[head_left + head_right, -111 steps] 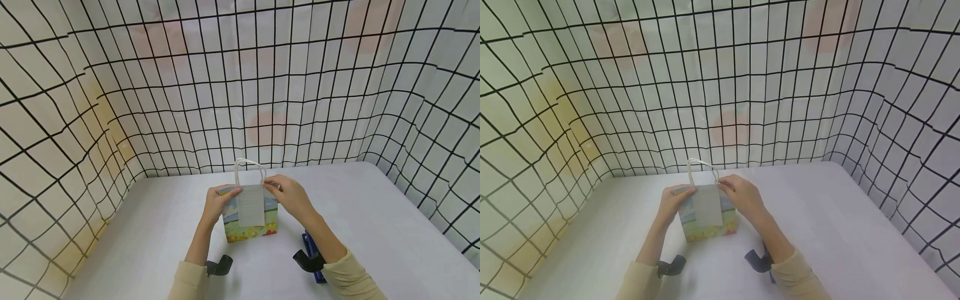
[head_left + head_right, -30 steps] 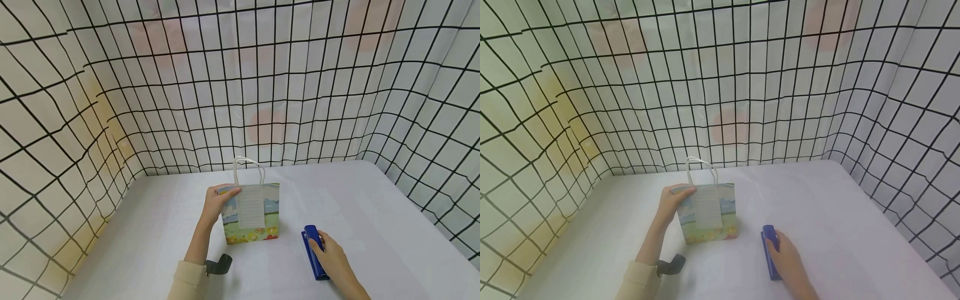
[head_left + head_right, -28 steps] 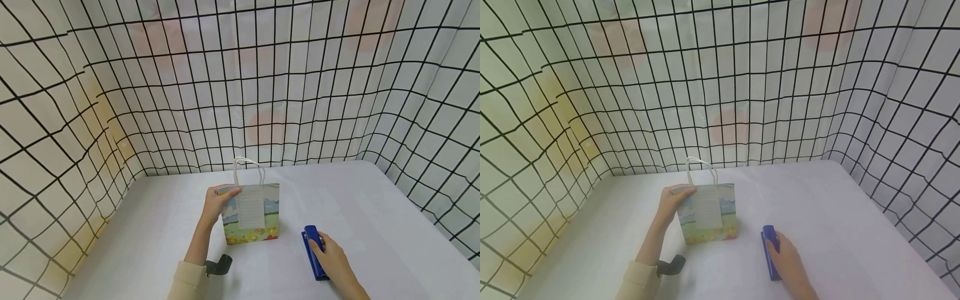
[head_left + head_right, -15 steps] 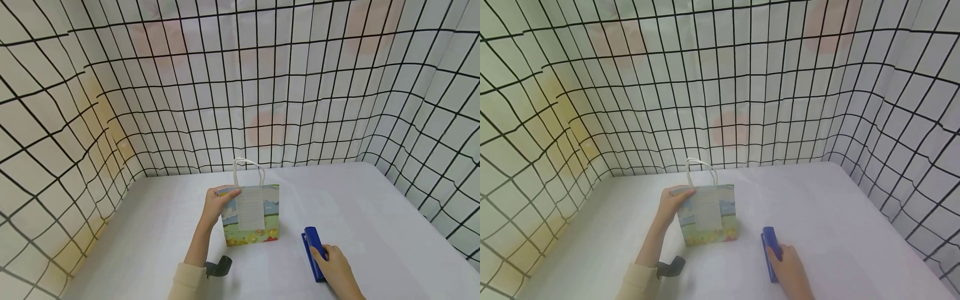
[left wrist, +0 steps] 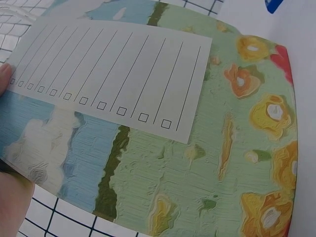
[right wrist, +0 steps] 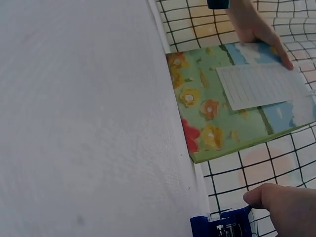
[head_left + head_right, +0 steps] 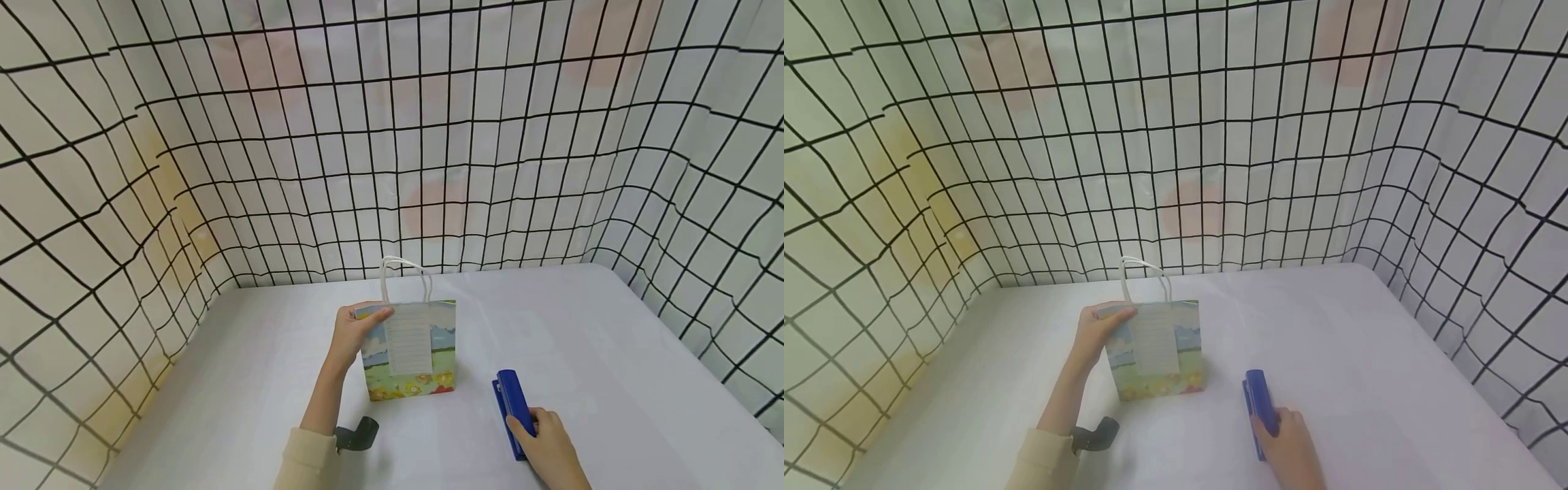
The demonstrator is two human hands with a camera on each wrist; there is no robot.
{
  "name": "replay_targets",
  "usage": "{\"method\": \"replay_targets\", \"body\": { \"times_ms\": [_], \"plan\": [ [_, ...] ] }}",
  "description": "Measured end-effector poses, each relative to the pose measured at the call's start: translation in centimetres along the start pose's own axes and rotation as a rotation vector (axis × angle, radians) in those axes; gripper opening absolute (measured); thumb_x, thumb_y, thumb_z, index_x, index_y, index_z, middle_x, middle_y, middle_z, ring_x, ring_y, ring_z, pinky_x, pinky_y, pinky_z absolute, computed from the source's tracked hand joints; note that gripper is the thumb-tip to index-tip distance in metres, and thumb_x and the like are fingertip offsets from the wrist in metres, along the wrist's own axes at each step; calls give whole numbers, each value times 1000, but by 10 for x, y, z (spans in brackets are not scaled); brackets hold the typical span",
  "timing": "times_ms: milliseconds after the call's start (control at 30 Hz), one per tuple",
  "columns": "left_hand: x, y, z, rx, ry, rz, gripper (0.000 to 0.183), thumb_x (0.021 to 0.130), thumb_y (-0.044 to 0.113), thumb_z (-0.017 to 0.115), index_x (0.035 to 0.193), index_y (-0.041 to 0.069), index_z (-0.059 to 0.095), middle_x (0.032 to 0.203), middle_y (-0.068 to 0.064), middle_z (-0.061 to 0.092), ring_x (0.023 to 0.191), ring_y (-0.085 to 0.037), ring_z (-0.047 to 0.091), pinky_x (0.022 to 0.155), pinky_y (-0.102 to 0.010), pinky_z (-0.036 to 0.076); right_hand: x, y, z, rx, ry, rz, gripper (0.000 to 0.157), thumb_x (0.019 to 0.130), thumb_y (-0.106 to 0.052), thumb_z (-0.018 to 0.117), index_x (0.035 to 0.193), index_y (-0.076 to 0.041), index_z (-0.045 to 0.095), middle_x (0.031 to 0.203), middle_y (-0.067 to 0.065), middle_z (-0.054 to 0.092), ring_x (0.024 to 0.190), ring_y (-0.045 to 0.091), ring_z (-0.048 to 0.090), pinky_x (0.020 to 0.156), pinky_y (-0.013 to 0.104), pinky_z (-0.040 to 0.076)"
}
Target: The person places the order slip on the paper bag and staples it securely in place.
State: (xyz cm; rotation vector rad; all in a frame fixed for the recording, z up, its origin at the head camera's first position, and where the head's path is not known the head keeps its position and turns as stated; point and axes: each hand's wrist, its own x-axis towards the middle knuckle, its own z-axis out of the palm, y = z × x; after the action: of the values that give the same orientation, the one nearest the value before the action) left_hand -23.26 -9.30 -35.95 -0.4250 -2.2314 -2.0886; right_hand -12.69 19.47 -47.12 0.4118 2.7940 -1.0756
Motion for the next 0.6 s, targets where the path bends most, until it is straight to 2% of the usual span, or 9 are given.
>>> {"method": "replay_targets", "body": {
  "times_ms": [233, 300, 400, 600],
  "plan": [
    [1, 0, -1, -11, 20, -9, 23, 83, 8, 65, 97, -10, 65, 78, -1, 72, 66, -7, 67, 61, -23, 52, -2, -2, 0, 23, -10, 3, 75, 87, -52, 49, 119, 15, 42, 105, 27, 50, 92, 29, 55, 76, 45, 46],
    [1, 0, -1, -12, 17, -9, 23, 83, 8, 64, 97, -10, 65, 78, 0, 72, 66, -7, 67, 61, -23, 52, -2, -3, -1, 35, -11, 16, 76, 85, -54, 50, 119, 13, 43, 106, 27, 50, 92, 30, 55, 75, 44, 47],
    [1, 0, -1, -13, 15, -12, 24, 83, 9, 64, 97, -10, 65, 79, -2, 72, 66, -7, 67, 61, -23, 52, -3, -5, -2, 56, -9, 29, 70, 83, -50, 55, 118, 10, 45, 107, 26, 51, 90, 28, 56, 71, 40, 48],
    [1, 0, 0, -19, 12, -3, 24, 83, 8, 64, 97, -10, 65, 80, -3, 72, 67, -7, 67, 62, -24, 52, -6, -9, -7, 68, 17, -9, 60, 84, -44, 58, 121, 1, 46, 116, 27, 53, 92, 28, 55, 71, 41, 44]
  ]
}}
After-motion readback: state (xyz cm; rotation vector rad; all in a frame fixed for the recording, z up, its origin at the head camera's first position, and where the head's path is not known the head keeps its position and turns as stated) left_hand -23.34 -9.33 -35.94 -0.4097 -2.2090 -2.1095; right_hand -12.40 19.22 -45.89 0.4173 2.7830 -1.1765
